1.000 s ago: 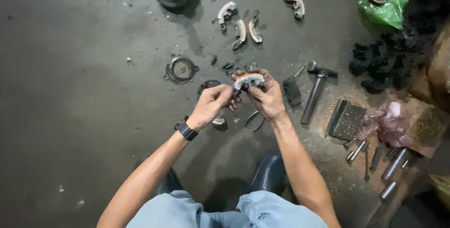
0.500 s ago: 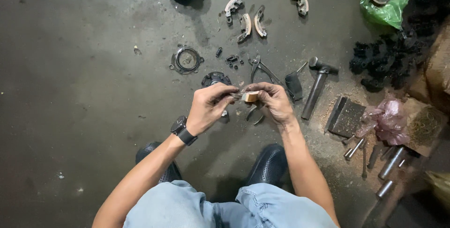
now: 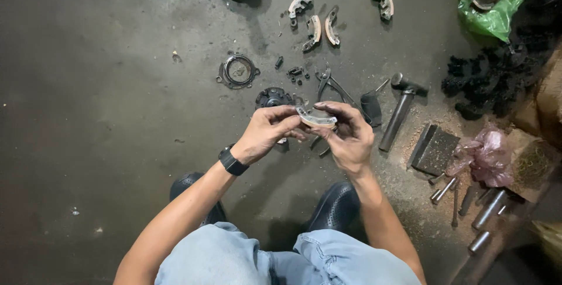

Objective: The person sits on the workshop floor assembling a brake shoe assembly. They use pliers to hook springs onto the brake shoes, fit the shoes into the backing plate, and press the shoe pairs together by hand to seat the springs.

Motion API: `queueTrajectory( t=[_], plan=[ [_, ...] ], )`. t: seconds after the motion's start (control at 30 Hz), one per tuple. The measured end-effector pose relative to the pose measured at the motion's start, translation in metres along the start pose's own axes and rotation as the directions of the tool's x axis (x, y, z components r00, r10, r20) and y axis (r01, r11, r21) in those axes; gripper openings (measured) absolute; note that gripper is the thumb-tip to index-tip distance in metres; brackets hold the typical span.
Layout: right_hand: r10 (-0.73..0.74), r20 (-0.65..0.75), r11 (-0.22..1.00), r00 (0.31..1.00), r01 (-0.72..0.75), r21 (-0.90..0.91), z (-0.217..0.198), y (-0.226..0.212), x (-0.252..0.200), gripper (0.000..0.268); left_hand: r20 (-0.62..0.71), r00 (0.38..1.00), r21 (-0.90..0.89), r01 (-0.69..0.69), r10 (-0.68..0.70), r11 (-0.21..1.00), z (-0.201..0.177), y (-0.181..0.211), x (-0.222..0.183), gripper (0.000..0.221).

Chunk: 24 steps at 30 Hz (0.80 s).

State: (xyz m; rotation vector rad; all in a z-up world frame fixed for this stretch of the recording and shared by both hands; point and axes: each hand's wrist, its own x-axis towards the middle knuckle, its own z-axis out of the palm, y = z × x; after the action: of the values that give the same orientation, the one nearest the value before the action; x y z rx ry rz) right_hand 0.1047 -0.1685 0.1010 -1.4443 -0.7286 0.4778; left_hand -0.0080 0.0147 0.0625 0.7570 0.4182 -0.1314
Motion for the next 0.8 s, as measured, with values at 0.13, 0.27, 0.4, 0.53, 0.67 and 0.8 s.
queueTrajectory(
  t=[0.13, 0.27, 0.4, 0.53, 0.67, 0.8],
  plan=[
    [0.058, -0.013, 0.997, 0.998, -0.058, -0.051, 0.001, -0.008, 0.001, 0.046, 0.000, 1.000, 0.012, -0.026, 0.026, 1.000, 0.002, 0.002, 0.000, 0.044],
    [0.062, -0.005, 0.995, 0.998, -0.063, -0.082, 0.003, -0.006, -0.001, 0.050, -0.010, 1.000, -0.013, -0.002, 0.002, 1.000, 0.000, 0.002, 0.000, 0.045],
    [0.084, -0.019, 0.989, 0.996, -0.085, -0.120, 0.006, -0.006, -0.002, 0.052, -0.014, 1.000, -0.068, 0.001, -0.002, 0.998, -0.006, -0.006, 0.001, 0.045],
    [0.073, 0.004, 0.985, 0.997, -0.071, -0.159, 0.007, -0.006, 0.000, 0.055, 0.019, 0.999, -0.185, 0.035, -0.032, 0.982, -0.009, -0.012, 0.002, 0.044],
    [-0.061, 0.066, 0.970, 0.996, 0.075, -0.230, 0.010, -0.003, 0.001, 0.063, 0.018, 0.999, -0.064, 0.027, -0.026, 0.998, -0.012, -0.020, 0.004, 0.043],
    [-0.121, 0.083, 0.966, 0.989, 0.136, -0.218, 0.014, -0.012, -0.001, 0.069, 0.122, 0.993, -0.252, 0.040, -0.009, 0.967, -0.017, -0.027, 0.004, 0.046]
  ],
)
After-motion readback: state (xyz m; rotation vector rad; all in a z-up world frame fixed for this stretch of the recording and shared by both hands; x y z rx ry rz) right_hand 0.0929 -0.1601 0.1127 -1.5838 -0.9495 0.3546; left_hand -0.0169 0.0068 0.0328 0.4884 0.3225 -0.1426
